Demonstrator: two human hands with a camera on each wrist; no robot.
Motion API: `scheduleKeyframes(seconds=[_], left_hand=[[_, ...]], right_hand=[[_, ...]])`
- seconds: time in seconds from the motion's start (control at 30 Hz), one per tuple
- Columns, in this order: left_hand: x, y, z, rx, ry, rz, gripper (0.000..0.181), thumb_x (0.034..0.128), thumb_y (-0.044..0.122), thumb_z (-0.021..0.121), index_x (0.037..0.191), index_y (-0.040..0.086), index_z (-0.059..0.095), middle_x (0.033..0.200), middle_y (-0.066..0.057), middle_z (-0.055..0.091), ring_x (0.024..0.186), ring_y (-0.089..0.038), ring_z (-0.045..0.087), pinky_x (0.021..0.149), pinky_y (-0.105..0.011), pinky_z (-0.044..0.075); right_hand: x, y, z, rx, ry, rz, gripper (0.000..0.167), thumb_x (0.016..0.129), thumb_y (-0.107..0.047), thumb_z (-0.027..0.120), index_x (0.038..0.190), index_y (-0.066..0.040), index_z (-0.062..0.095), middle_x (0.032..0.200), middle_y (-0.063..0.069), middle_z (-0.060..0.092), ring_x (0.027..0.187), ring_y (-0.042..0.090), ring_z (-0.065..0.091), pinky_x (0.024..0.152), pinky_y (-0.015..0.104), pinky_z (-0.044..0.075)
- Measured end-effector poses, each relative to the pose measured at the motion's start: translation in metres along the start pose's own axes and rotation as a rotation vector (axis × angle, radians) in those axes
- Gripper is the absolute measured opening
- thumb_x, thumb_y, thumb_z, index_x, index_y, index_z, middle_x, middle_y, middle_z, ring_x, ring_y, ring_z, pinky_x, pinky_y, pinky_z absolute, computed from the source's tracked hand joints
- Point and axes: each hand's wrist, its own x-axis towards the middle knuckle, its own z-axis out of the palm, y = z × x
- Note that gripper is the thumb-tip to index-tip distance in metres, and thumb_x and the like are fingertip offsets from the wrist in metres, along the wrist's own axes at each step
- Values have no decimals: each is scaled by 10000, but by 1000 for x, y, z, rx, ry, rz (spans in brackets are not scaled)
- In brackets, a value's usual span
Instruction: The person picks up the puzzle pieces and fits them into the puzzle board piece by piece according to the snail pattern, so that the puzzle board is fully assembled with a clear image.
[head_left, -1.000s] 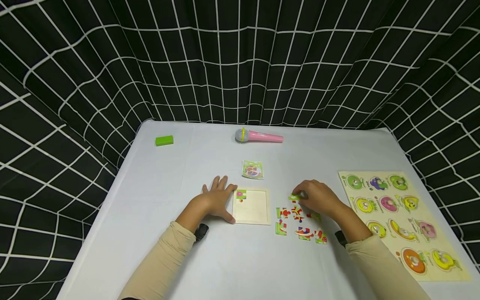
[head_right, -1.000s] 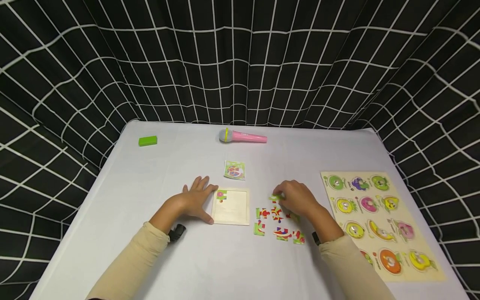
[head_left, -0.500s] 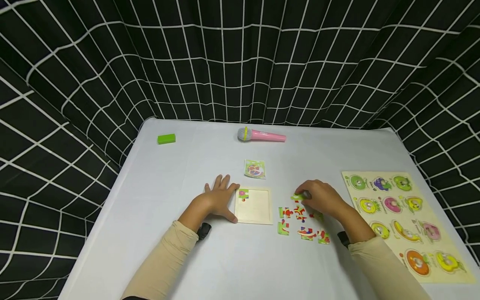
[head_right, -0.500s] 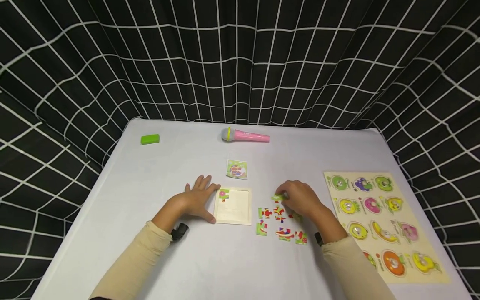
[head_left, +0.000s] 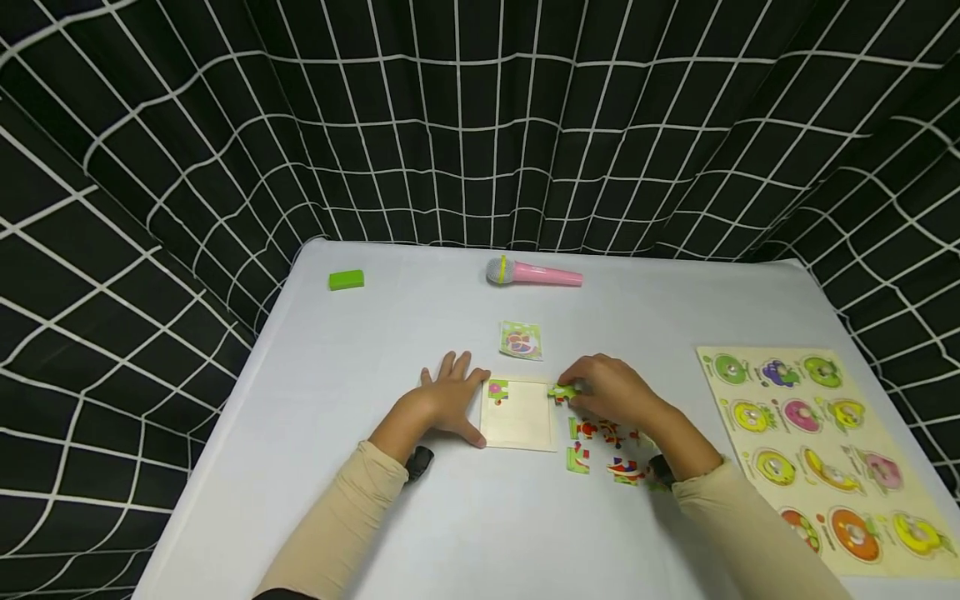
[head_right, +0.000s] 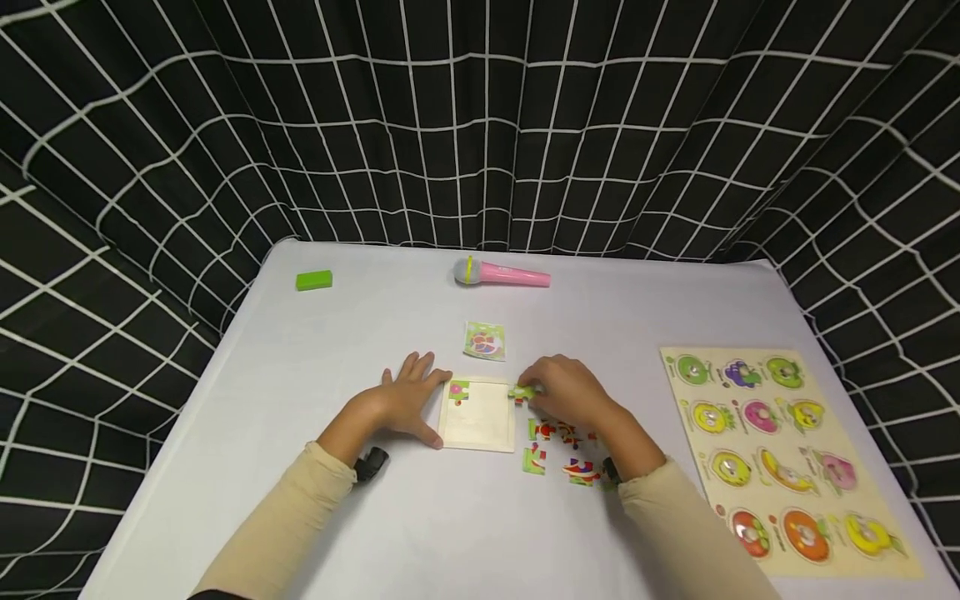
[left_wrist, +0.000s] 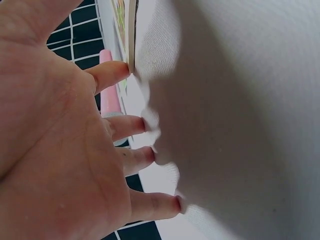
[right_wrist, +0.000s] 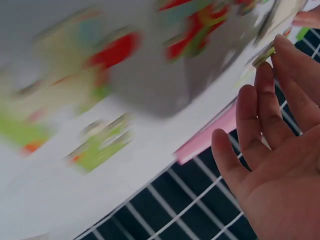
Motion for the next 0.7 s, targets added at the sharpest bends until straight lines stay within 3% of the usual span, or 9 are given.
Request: scheduleKeyframes(seconds=[0.33,0.7], left_hand=[[2,0,1,7,1,-7,1100,642,508,866,1525,223,276,1626,-169,33,1484,-405,-45,1088,-723,121],[3,-2,2,6,-9,-13,1103,649,512,860,1531,232,261,1629,-158,20,1487,-387,-63,1100,-709,108]], right_hand=[[26,-33,11,-15,-5,-115,250,813,-137,782,1060,-126,744,1084,-1,713,1083,219,624,951,451,480],[36,-41,25,-104,39,-224,214,803,-130,791,1014,-123,763,1029,9,714,999,212,647,912,424,509]])
